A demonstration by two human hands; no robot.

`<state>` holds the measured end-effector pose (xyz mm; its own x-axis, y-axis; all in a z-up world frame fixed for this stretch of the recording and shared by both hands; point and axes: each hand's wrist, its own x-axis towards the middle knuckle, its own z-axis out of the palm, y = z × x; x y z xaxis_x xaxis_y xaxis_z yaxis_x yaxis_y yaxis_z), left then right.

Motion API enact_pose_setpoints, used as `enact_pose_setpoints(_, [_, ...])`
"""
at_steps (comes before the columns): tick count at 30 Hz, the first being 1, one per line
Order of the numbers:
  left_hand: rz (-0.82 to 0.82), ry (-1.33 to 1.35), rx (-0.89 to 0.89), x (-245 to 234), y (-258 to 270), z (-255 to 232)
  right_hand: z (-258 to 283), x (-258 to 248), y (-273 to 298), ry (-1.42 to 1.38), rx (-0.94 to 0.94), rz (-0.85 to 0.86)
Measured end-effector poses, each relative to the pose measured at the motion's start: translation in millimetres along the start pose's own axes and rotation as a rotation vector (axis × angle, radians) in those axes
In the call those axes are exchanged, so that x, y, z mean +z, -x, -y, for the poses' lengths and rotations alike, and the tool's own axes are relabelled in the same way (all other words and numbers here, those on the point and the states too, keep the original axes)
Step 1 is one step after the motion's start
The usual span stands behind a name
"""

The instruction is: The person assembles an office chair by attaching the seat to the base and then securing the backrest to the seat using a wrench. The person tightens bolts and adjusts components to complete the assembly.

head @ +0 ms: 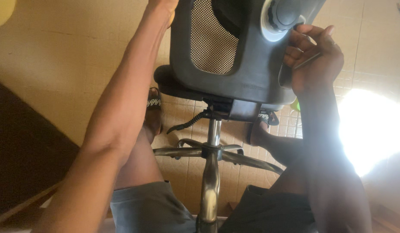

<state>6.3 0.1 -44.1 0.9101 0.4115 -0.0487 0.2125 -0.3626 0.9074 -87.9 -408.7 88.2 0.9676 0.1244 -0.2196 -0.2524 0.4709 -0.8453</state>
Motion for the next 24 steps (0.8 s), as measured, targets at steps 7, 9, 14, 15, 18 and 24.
enact_pose_setpoints(7, [-0.007,-0.006,-0.019,5.4,-3.6,12.6,-1.8,7.1,4.6,-0.017,0.024,0.011])
enact_pose_setpoints(9, [-0.003,-0.009,-0.022,8.6,-1.0,16.6,-4.7,7.7,6.9,0.018,0.024,0.014])
enact_pose_setpoints(14, [0.01,-0.018,-0.033,16.6,-3.7,20.4,-14.7,6.5,-1.6,0.03,0.03,0.033])
enact_pose_setpoints(15, [0.014,-0.02,-0.035,17.9,-4.7,20.9,-17.2,5.6,-4.7,0.034,0.026,0.038])
enact_pose_setpoints(18, [0.021,-0.025,-0.04,20.3,-3.2,25.4,-28.6,3.4,-14.7,0.096,0.03,-0.027])
enact_pose_setpoints(24, [0.027,-0.027,-0.052,25.6,-7.7,31.2,-38.6,-8.9,-28.7,0.127,0.099,-0.098])
